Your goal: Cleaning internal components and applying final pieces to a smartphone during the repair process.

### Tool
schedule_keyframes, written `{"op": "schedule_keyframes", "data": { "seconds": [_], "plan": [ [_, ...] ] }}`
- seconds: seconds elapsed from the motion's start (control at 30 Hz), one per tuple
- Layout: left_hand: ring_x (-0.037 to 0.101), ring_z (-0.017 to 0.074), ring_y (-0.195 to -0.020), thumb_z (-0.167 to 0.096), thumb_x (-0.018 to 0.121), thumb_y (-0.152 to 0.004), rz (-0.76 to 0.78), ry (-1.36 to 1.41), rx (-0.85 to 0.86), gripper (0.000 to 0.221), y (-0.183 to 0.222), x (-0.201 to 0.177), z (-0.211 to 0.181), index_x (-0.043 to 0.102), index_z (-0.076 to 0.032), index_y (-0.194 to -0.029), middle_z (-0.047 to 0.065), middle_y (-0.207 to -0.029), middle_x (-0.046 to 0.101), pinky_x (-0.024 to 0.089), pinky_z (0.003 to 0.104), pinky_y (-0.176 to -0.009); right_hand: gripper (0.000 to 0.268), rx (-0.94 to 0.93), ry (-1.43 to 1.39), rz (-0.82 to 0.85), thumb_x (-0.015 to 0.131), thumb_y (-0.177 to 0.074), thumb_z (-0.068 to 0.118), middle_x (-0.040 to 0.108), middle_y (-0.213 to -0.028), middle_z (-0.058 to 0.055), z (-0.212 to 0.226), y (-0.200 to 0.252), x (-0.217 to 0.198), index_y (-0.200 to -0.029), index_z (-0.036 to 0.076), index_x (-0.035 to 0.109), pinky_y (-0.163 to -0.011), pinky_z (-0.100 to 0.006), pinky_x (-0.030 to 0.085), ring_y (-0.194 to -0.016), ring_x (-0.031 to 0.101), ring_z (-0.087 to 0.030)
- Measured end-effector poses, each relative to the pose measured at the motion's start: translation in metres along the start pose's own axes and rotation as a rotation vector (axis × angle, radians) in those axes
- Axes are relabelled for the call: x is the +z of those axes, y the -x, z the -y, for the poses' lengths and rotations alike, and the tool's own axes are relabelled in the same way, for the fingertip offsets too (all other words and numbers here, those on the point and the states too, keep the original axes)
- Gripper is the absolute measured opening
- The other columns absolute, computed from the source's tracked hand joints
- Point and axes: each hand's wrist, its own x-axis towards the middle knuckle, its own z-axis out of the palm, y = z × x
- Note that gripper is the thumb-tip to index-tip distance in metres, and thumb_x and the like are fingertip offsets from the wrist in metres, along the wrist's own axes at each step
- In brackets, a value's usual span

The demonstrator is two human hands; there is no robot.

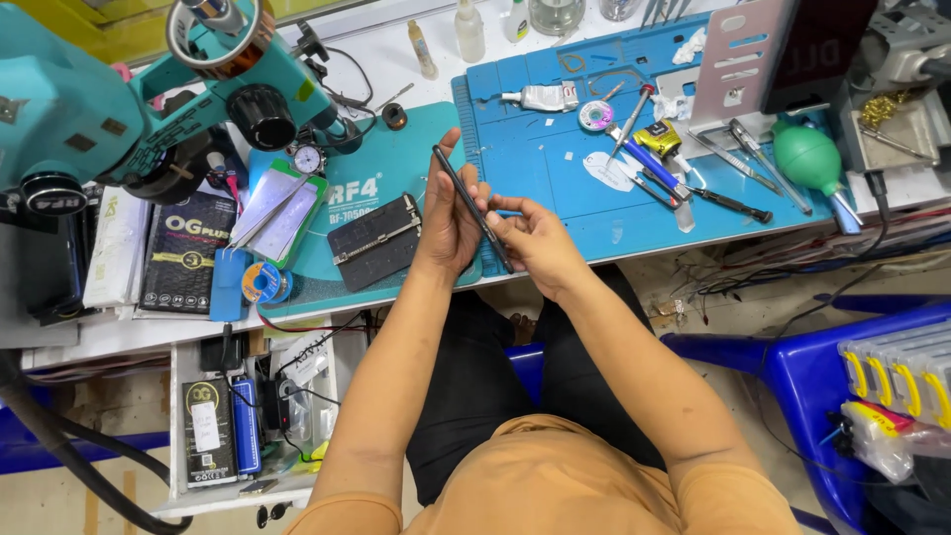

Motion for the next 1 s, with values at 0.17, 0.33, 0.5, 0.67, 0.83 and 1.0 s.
{"op": "schedule_keyframes", "data": {
  "seconds": [0.17,0.33,0.5,0.67,0.83,1.0],
  "plan": [
    [0.068,0.0173,-0.078,-0.041,0.064,-0.101,-0.069,0.046,-0.041,0.068,0.000,0.000,0.001,0.033,-0.013,-0.153,0.005,-0.085,0.058,0.066,0.041,-0.087,0.037,-0.024,0.067,-0.046,0.073,-0.098,0.009,0.055,-0.071,-0.005,0.009,0.007,-0.007,-0.131,-0.002,0.062,-0.033,-0.019,0.038,-0.042,0.045,-0.007],
    [0.068,0.0204,-0.094,-0.030,0.065,-0.103,-0.150,0.083,-0.032,0.046,0.000,-0.001,0.002,0.046,-0.014,-0.142,0.004,-0.098,0.060,0.061,0.048,-0.097,0.018,-0.243,0.641,-0.158,0.076,-0.097,0.016,0.070,-0.079,-0.002,0.012,-0.011,-0.052,-0.115,0.014,0.078,-0.054,-0.021,0.049,-0.062,0.062,-0.006],
    [0.073,0.0283,-0.096,-0.001,0.071,-0.093,-0.213,0.044,-0.002,0.039,-0.002,-0.008,0.003,0.057,-0.012,-0.127,0.009,-0.104,0.068,0.063,0.049,-0.093,0.016,-0.356,0.783,-0.249,0.075,-0.099,0.012,0.070,-0.079,-0.003,0.043,-0.013,-0.079,-0.115,0.014,0.078,-0.054,-0.022,0.047,-0.061,0.058,-0.009],
    [0.075,0.0271,-0.094,0.008,0.073,-0.091,-0.164,-0.015,0.026,0.035,0.002,0.030,-0.013,0.061,-0.012,-0.117,0.010,-0.101,0.074,0.064,0.045,-0.087,0.015,-0.475,0.853,-0.334,0.072,-0.101,0.007,0.066,-0.076,-0.006,0.051,0.004,-0.103,-0.115,0.008,0.077,-0.056,-0.025,0.044,-0.060,0.052,-0.011],
    [0.076,0.0248,-0.095,-0.001,0.072,-0.095,-0.169,-0.024,-0.003,0.022,0.004,0.037,-0.018,0.065,-0.010,-0.114,0.010,-0.103,0.075,0.064,0.042,-0.088,0.011,-0.610,0.990,-0.346,0.074,-0.099,0.005,0.063,-0.067,-0.007,0.032,0.017,-0.117,-0.108,0.006,0.080,-0.052,-0.028,0.044,-0.054,0.054,-0.015],
    [0.076,0.0293,-0.100,-0.016,0.071,-0.098,-0.255,-0.033,-0.060,0.016,0.003,0.038,-0.013,0.062,-0.013,-0.111,0.016,-0.106,0.076,0.065,0.045,-0.088,0.009,-0.927,1.375,-0.277,0.080,-0.093,0.005,0.064,-0.078,-0.007,0.051,-0.021,-0.097,-0.101,0.009,0.080,-0.065,-0.034,0.051,-0.073,0.062,-0.025]
  ]
}}
